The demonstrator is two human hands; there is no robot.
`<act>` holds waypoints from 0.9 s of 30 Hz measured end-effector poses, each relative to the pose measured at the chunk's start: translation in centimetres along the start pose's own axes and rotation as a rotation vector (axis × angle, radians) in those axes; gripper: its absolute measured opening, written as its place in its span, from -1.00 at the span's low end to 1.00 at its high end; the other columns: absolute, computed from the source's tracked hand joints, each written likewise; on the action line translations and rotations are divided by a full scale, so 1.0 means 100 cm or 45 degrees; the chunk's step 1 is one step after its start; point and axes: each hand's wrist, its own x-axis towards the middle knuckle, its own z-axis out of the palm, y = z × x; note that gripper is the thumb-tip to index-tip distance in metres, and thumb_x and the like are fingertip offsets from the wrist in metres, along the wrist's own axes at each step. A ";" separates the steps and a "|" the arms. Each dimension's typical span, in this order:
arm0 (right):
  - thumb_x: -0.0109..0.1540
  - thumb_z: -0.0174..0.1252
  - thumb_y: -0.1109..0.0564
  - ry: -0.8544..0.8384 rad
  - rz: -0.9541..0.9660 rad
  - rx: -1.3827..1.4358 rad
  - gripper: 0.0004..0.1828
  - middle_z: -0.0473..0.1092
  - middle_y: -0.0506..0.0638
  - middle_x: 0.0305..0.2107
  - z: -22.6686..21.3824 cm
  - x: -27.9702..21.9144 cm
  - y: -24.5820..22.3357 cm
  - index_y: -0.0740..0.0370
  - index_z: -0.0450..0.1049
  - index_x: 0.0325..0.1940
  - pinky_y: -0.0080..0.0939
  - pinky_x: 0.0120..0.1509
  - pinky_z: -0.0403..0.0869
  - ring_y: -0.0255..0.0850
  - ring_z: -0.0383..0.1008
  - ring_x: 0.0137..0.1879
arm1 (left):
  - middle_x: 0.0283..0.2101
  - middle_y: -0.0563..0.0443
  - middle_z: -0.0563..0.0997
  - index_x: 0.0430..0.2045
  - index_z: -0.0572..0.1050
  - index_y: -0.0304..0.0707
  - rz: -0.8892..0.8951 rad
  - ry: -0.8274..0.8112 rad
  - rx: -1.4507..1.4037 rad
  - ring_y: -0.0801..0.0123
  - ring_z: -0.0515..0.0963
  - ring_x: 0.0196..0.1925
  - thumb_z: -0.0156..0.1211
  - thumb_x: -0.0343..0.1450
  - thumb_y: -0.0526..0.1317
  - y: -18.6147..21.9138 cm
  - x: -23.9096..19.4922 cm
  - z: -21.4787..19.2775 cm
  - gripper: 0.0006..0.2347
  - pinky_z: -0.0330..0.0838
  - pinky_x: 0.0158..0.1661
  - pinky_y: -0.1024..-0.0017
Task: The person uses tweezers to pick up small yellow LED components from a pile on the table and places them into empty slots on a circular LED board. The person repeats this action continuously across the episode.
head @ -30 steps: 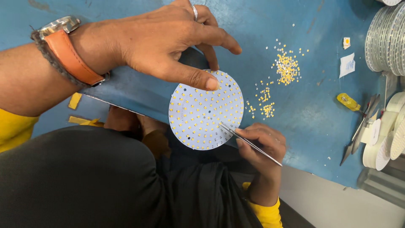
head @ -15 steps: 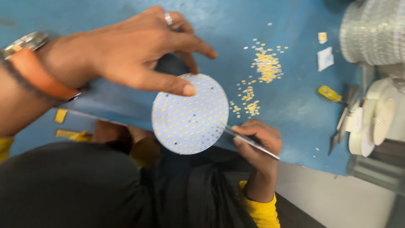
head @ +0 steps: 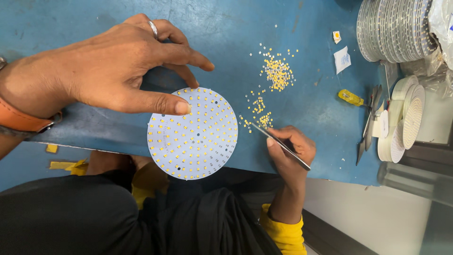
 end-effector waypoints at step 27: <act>0.18 0.35 0.34 -0.013 -0.019 0.067 -0.81 0.47 -0.01 -0.36 -0.010 -0.006 0.014 0.41 0.57 -0.13 -0.41 -0.20 0.32 -0.37 0.39 -0.30 | -0.25 -0.05 0.74 0.07 0.56 -0.36 0.011 0.014 -0.005 -0.02 0.55 0.15 0.23 0.34 0.15 0.000 0.000 -0.001 -0.43 0.40 0.08 0.10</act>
